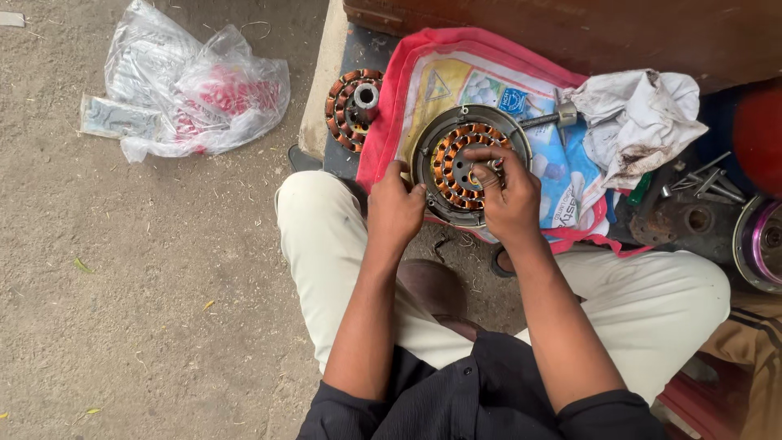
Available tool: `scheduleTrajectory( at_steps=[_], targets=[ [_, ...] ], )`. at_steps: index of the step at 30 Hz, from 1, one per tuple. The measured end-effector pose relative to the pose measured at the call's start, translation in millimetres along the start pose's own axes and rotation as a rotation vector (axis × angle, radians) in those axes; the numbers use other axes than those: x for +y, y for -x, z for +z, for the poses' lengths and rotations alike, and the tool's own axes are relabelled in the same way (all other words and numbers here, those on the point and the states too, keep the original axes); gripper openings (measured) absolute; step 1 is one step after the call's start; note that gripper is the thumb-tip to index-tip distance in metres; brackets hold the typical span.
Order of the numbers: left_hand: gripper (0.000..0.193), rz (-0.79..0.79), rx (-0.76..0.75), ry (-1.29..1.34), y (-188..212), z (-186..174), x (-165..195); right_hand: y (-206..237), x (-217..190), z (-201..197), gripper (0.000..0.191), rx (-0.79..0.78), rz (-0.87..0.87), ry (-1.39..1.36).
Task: The person uses a hammer and a metal rod to tap and adjust a motor rotor, then places the rotor into a motor housing. The person also handles a small metal ring and a plastic container lid during the process.
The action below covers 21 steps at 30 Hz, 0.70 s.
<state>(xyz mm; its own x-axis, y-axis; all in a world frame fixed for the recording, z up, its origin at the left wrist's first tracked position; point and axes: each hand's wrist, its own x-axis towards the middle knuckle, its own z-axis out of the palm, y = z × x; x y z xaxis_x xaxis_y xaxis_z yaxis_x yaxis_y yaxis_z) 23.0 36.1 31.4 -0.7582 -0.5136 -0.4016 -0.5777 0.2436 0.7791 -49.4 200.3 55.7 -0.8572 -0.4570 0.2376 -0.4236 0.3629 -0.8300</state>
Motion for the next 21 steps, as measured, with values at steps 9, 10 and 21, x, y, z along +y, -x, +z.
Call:
scheduleTrajectory(
  at_steps=[9, 10, 21],
  targets=[
    [0.035, 0.025, 0.035, 0.034, -6, 12, -8, -2, 13, 9, 0.008, 0.021, -0.036, 0.033],
    [0.033, -0.003, 0.027, 0.047, -6, 12, -9, -3, 15, 7, 0.008, 0.002, -0.031, 0.031],
    [0.046, 0.101, 0.107, 0.136, -1, 19, -13, -7, 23, 7, 0.01, -0.007, -0.052, 0.031]
  ],
)
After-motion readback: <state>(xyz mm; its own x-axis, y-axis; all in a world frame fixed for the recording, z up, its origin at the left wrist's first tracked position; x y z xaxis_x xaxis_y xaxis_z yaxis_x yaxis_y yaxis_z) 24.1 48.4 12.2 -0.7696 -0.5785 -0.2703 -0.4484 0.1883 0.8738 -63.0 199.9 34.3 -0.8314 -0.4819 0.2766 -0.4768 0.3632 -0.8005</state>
